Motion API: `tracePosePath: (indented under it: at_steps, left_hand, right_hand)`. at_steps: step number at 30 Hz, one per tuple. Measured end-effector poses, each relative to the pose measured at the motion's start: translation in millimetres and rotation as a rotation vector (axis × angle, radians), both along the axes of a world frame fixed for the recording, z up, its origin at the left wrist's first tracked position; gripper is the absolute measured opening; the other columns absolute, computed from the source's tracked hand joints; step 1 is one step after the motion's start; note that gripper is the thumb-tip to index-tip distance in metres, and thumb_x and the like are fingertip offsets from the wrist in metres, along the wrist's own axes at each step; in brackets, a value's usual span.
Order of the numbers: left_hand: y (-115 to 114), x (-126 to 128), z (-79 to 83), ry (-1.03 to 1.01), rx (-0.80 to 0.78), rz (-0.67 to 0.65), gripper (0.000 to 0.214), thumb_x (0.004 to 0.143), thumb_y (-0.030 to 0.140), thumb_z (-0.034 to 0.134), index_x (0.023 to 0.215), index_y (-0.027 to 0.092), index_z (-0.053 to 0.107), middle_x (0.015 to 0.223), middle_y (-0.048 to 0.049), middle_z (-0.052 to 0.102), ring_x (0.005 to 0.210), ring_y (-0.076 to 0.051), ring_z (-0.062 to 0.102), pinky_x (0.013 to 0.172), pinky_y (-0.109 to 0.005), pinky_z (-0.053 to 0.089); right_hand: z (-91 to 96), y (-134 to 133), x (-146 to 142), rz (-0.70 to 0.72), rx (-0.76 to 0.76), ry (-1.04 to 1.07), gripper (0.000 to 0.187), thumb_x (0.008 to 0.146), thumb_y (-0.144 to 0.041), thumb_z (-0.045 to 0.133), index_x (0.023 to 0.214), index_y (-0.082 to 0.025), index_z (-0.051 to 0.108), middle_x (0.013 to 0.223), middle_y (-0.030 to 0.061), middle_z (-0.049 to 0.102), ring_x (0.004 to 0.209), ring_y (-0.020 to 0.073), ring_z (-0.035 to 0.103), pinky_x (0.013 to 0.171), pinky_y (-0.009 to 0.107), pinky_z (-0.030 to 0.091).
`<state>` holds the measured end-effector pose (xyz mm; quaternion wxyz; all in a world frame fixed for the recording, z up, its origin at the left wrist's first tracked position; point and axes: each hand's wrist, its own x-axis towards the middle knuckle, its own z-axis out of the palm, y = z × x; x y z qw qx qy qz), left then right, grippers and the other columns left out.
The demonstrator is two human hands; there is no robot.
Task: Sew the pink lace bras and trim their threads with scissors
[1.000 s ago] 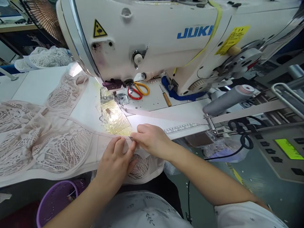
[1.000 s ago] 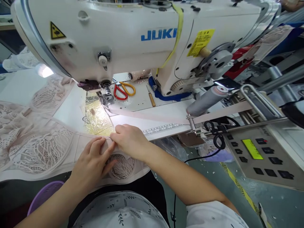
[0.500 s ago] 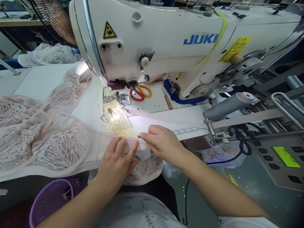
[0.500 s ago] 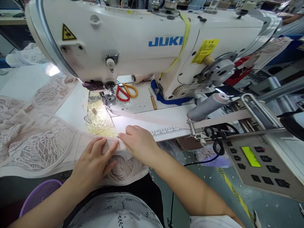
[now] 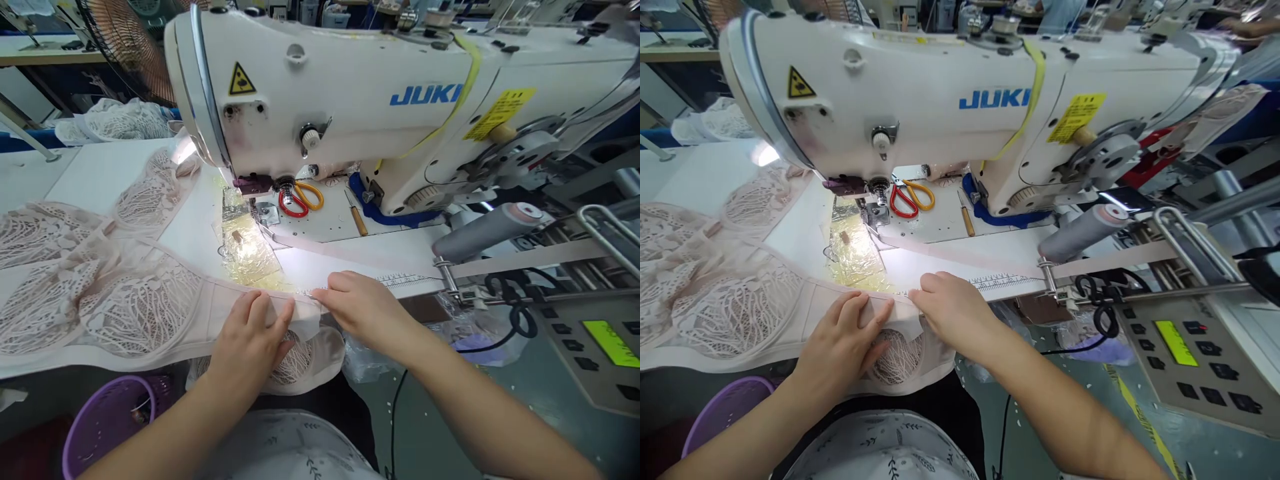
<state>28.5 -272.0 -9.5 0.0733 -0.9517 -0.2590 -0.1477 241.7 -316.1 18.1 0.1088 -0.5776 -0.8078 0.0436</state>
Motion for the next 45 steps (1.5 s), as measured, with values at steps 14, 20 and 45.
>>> tracePosePath:
  at_steps: [14,20,45]
  left_hand:
    - [-6,19,0.4,-0.009,0.035,-0.102,0.045,0.087,0.035,0.049,0.119,0.004,0.054,0.099,-0.0191,0.056,0.101,-0.032,0.050,0.086,-0.045,0.050]
    - [-5,18,-2.0,-0.020,0.027,-0.101,0.044,0.082,0.034,0.057,0.118,0.008,0.056,0.101,-0.0179,0.051,0.102,-0.033,0.049,0.084,-0.046,0.052]
    - [-5,19,1.0,-0.002,0.037,-0.114,0.045,0.081,0.031,0.059,0.121,0.010,0.055,0.099,-0.0152,0.046,0.101,-0.032,0.049,0.083,-0.046,0.053]
  right_hand:
    - [-17.1,10,-13,-0.053,0.046,0.201,0.023,0.088,-0.016,0.045,0.091,-0.019,0.067,0.068,0.0008,0.049,0.066,0.0148,0.041,0.055,0.025,0.025]
    - [-16.3,14,-10,-0.013,0.016,0.146,0.023,0.089,-0.018,0.044,0.088,-0.019,0.067,0.068,0.0008,0.047,0.066,0.0148,0.039,0.054,0.026,0.022]
    - [-18.5,6,2,-0.006,0.058,0.081,0.024,0.085,-0.014,0.046,0.092,-0.018,0.068,0.069,0.0018,0.047,0.065,0.0154,0.037,0.054,0.025,0.020]
